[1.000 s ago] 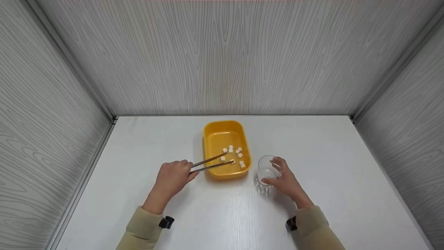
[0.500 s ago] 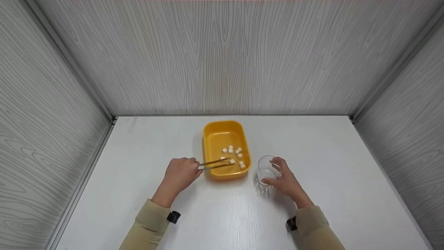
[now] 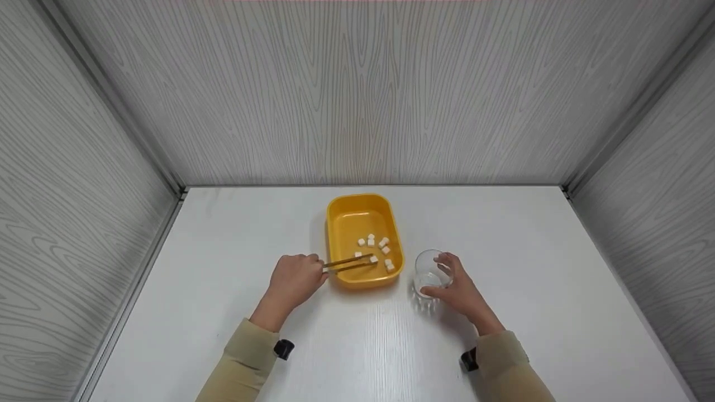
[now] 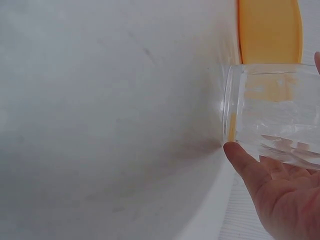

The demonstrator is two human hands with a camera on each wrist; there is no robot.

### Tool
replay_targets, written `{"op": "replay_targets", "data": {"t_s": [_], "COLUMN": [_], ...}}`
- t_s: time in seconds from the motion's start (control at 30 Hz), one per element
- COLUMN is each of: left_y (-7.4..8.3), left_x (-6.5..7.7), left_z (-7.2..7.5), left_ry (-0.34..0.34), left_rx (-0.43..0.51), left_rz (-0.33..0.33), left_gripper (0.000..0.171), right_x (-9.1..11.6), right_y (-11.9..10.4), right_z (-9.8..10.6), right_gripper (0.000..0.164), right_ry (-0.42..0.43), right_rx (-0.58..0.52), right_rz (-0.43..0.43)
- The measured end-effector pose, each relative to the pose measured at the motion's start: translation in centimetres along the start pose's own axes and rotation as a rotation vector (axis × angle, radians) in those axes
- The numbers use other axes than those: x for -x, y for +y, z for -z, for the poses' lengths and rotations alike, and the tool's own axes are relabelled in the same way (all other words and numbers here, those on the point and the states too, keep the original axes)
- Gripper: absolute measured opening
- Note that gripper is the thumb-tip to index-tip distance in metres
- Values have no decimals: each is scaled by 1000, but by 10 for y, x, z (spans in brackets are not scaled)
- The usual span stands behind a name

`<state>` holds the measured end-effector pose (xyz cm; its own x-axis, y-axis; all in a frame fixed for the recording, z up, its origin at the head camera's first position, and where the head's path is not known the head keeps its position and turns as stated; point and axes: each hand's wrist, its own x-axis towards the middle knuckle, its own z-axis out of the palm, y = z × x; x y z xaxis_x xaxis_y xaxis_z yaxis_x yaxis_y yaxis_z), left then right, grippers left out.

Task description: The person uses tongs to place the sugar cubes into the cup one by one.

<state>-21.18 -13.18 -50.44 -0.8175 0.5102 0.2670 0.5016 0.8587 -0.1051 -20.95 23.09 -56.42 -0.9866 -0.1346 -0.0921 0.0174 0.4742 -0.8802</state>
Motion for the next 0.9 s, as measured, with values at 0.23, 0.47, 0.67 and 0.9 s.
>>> {"op": "replay_targets", "data": {"t_s": [0.23, 0.47, 0.67, 0.9], "left_y": [2, 3, -1, -6], "left_x": [-2, -2, 7, 20], "left_z": [-1, -1, 0, 3], "left_ry": [15, 20, 66, 110], "left_rx": [-30, -21, -31, 57], "left_rz": [-22, -18, -10, 42], "left_gripper": [26, 25, 25, 23], "right_x": [0, 1, 1, 1], "right_y": [-1, -2, -2, -2], "right_z": [0, 0, 0, 2], "right_gripper": [93, 94, 97, 96], "right_ry": [6, 4, -1, -10], "right_rx": [-8, -17, -20, -23], "right_rz": [0, 3, 1, 2]}}
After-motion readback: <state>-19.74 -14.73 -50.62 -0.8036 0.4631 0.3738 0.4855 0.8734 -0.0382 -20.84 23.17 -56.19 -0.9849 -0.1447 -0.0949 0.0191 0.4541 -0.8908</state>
